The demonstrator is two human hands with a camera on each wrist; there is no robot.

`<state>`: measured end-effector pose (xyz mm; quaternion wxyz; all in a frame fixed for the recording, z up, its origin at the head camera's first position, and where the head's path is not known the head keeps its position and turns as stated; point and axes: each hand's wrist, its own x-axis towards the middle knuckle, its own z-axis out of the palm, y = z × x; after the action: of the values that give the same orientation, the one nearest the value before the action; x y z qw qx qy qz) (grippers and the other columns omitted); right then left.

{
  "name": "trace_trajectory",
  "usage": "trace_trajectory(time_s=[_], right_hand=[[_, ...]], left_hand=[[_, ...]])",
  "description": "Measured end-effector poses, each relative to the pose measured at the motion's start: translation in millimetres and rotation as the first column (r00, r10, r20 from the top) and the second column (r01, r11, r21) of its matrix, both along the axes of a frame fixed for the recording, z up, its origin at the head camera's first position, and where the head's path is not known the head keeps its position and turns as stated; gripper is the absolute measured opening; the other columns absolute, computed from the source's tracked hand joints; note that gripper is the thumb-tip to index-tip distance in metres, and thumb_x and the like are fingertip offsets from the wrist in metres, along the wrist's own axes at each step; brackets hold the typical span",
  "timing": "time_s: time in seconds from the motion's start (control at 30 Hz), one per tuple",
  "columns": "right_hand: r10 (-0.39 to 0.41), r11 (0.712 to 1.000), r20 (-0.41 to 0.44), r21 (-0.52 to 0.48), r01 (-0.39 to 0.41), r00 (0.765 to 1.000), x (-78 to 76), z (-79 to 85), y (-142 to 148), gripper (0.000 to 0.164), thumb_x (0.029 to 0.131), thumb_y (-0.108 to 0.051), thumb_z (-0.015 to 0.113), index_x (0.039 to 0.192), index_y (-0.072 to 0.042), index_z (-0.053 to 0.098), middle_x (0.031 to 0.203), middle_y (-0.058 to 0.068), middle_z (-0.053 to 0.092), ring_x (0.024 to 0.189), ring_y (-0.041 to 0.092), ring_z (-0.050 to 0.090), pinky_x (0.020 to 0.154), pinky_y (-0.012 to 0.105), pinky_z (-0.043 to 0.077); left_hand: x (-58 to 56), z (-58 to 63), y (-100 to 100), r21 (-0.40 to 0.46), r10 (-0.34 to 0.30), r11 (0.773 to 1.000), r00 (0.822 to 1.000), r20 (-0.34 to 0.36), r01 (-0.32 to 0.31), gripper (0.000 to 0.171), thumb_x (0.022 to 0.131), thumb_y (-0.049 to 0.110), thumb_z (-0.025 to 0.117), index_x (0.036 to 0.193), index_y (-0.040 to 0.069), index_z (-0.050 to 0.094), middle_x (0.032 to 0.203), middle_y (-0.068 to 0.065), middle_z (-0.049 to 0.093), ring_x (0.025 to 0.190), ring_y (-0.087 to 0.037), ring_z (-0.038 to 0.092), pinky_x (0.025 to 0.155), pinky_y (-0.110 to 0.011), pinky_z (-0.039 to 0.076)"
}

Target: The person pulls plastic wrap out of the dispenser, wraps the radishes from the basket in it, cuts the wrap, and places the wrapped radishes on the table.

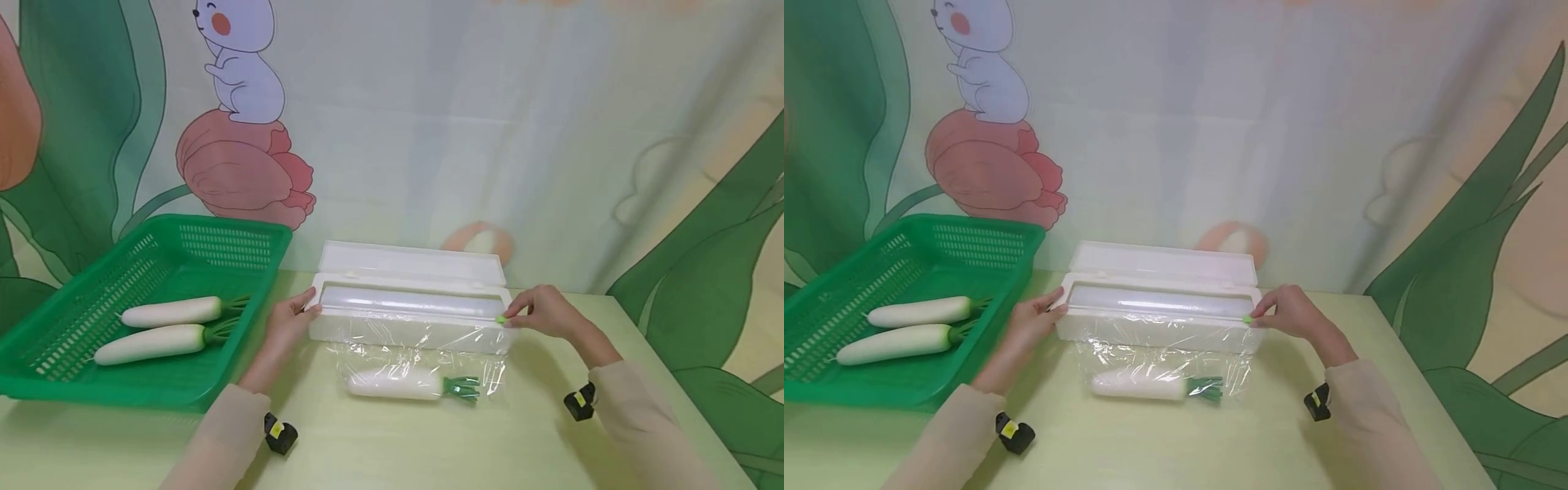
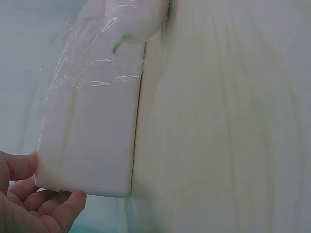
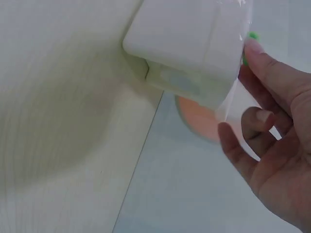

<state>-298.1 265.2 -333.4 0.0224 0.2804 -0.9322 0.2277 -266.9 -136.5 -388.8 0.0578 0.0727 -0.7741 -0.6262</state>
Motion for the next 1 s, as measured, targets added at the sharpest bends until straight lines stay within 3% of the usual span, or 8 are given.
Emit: trace_trajectory(time_s=[0.17, 0.5, 0.8, 0.93, 1.0], right_hand=[[0.025, 0.998, -0.013, -0.053, -0.025, 1.000, -1.9, -6.3, 8, 0.010, 0.072, -0.007, 0.075, 0.079, -0.001, 0.072, 0.071, 0.002, 0.064, 0.053, 0.007, 0.041, 0.047, 0.022, 0.036], [0.019, 1.000, -0.045, -0.013, -0.019, 0.999, -2.8, -8.4, 23, 0.007, 0.072, -0.005, 0.075, 0.077, -0.002, 0.073, 0.071, 0.001, 0.066, 0.055, 0.007, 0.046, 0.049, 0.022, 0.040], [-0.120, 0.992, -0.042, -0.039, 0.118, 0.992, 4.8, -16.6, 26, 0.016, 0.075, -0.013, 0.073, 0.088, -0.003, 0.073, 0.075, 0.005, 0.068, 0.050, 0.009, 0.037, 0.044, 0.022, 0.032], [-0.248, 0.964, 0.057, -0.086, 0.252, 0.967, 13.6, -22.7, 33, 0.030, 0.081, -0.022, 0.069, 0.102, -0.001, 0.069, 0.085, 0.010, 0.069, 0.056, 0.016, 0.052, 0.048, 0.024, 0.039], [-0.295, 0.940, 0.145, -0.133, 0.314, 0.944, 19.6, -25.4, 38, 0.038, 0.083, -0.029, 0.066, 0.107, 0.001, 0.066, 0.089, 0.014, 0.068, 0.065, 0.020, 0.060, 0.057, 0.028, 0.047]], left_hand=[[1.3, 1.6, -4, -0.017, -0.002, 1.000, 1.000, 0.004, 0.002, 0.043, 0.089, 0.008, 0.057, 0.129, -0.001, 0.046, 0.135, -0.014, 0.041, 0.128, -0.030, 0.034, 0.100, -0.039, 0.034], [0.2, -1.9, -4, -0.030, -0.009, 0.999, 1.000, -0.004, 0.009, 0.043, 0.089, 0.010, 0.057, 0.129, 0.000, 0.047, 0.135, -0.012, 0.043, 0.127, -0.030, 0.035, 0.101, -0.039, 0.033], [0.6, 4.0, -4, -0.054, -0.006, 0.999, 1.000, 0.016, 0.007, 0.044, 0.090, 0.010, 0.057, 0.131, 0.001, 0.046, 0.136, -0.014, 0.041, 0.128, -0.030, 0.034, 0.101, -0.039, 0.033], [1.8, 5.3, -2, -0.105, 0.022, 0.994, 1.000, -0.022, -0.025, 0.042, 0.088, 0.009, 0.058, 0.128, -0.002, 0.049, 0.133, -0.018, 0.044, 0.122, -0.032, 0.042, 0.097, -0.040, 0.038], [5.4, 5.4, -1, -0.140, 0.052, 0.988, 0.995, -0.086, -0.064, 0.040, 0.086, 0.008, 0.061, 0.124, -0.003, 0.052, 0.129, -0.019, 0.047, 0.120, -0.033, 0.045, 0.097, -0.040, 0.038]])
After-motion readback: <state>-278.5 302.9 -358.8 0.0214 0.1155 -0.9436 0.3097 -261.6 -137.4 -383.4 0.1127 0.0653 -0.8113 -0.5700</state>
